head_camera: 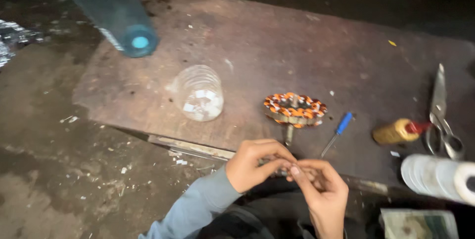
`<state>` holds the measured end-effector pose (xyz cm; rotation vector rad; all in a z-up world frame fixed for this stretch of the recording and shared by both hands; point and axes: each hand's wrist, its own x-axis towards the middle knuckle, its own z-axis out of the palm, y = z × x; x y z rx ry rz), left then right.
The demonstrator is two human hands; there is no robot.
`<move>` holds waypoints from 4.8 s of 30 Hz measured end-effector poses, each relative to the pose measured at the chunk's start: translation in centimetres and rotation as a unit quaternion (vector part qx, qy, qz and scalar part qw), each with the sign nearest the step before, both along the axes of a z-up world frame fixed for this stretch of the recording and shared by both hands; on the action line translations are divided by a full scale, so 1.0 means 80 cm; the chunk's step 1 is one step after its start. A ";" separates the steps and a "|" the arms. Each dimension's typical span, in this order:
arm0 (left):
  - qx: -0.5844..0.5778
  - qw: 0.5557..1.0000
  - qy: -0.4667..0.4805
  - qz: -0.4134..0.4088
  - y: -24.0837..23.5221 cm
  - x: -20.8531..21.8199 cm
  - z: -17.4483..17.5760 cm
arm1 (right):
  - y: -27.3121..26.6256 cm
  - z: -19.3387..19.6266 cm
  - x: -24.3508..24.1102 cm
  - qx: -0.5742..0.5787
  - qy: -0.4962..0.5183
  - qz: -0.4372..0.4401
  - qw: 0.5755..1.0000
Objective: The person repairs a fan motor stator by applying small pieces of insulating tape to the copper windings and using a small screwdriver to tuck wires and tape into place.
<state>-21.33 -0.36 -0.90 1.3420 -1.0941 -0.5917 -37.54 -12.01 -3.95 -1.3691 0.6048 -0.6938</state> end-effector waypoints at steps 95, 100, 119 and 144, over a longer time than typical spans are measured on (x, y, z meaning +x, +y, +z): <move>-0.145 0.965 -0.207 0.077 -0.070 0.060 -0.010 | -0.053 0.034 0.065 -0.762 -0.001 -0.082 0.643; -0.144 0.966 -0.205 0.069 -0.069 0.060 -0.011 | -0.066 0.035 0.066 -0.766 -0.021 -0.057 0.640; -0.186 0.917 -0.289 0.203 -0.087 0.033 -0.022 | -0.086 0.070 0.053 -0.551 0.023 0.005 0.834; -0.203 0.899 -0.291 0.256 -0.100 0.026 -0.032 | -0.093 0.045 0.074 -0.499 0.045 -0.001 0.866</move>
